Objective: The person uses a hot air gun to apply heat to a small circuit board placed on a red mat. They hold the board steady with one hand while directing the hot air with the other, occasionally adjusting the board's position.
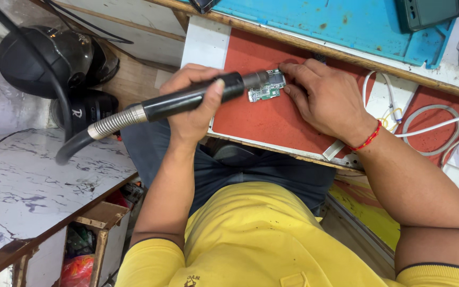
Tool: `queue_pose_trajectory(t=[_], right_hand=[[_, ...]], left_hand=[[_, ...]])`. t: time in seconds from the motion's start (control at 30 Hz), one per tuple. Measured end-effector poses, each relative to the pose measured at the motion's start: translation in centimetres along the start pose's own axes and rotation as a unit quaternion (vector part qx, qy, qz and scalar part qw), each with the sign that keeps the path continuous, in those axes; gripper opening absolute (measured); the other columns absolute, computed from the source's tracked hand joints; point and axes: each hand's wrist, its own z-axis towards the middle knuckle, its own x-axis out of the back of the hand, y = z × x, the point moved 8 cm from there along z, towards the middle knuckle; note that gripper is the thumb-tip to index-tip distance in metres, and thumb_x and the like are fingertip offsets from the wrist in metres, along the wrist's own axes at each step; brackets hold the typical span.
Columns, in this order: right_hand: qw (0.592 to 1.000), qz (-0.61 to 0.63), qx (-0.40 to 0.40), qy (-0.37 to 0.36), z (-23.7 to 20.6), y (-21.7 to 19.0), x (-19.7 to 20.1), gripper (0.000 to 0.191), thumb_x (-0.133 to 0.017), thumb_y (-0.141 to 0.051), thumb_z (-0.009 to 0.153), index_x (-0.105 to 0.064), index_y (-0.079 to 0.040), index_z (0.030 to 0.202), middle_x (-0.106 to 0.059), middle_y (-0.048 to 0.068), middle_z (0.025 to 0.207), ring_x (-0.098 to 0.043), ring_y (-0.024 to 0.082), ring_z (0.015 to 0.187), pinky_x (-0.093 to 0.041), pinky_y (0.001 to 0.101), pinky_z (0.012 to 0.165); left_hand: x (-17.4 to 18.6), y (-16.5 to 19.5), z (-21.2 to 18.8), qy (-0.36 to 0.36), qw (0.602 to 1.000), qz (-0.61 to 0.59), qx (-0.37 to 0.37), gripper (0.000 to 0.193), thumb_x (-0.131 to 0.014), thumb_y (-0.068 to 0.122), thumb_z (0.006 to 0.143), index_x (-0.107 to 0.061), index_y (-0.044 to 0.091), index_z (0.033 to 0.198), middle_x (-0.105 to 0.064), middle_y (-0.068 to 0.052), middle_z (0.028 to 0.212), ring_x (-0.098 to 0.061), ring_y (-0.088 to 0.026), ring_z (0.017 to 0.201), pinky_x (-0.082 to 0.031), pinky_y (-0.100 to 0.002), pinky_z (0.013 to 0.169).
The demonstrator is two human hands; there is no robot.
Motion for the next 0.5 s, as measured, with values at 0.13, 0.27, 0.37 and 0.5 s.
queue_pose_trajectory(t=[0.13,0.27,0.37,0.5], right_hand=[[1.0,0.0,0.01,0.009,0.0,-0.21,0.15,0.031,-0.071,-0.021,0.099,-0.069,-0.01,0.128,-0.065,0.01,0.094,-0.065,0.034,0.079,-0.052,0.0456,0.065],[1.0,0.002,0.005,0.003,-0.08,-0.14,0.08,0.031,-0.071,-0.02,0.099,-0.069,-0.009,0.128,-0.065,0.01,0.093,-0.065,0.035,0.079,-0.052,0.0456,0.065],[1.0,0.007,0.005,0.002,0.01,-0.12,0.07,0.031,-0.071,-0.02,0.099,-0.069,-0.009,0.128,-0.065,0.01,0.094,-0.065,0.034,0.079,-0.052,0.0456,0.065],[1.0,0.012,0.005,0.006,0.03,-0.23,0.21,0.033,-0.071,-0.019,0.098,-0.068,-0.008,0.129,-0.066,0.011,0.098,-0.065,0.035,0.08,-0.053,0.0452,0.066]], left_hand=[[0.45,-0.33,-0.01,0.032,0.999,-0.001,0.018,0.021,-0.077,0.019,0.097,-0.071,0.0,0.103,-0.075,-0.013,0.103,-0.074,-0.02,0.095,-0.059,-0.03,0.087],[0.13,-0.19,-0.07,0.007,1.0,0.002,0.001,0.02,-0.077,0.018,0.097,-0.071,0.0,0.103,-0.075,-0.014,0.103,-0.074,-0.019,0.091,-0.059,-0.03,0.086],[0.51,-0.26,-0.12,0.025,1.0,0.01,0.003,0.019,-0.077,0.017,0.097,-0.071,0.0,0.103,-0.075,-0.014,0.103,-0.074,-0.019,0.091,-0.059,-0.03,0.087],[0.39,-0.08,-0.11,0.014,1.0,0.009,-0.005,0.018,-0.076,0.016,0.098,-0.071,-0.001,0.104,-0.074,-0.015,0.103,-0.072,-0.02,0.09,-0.058,-0.03,0.087]])
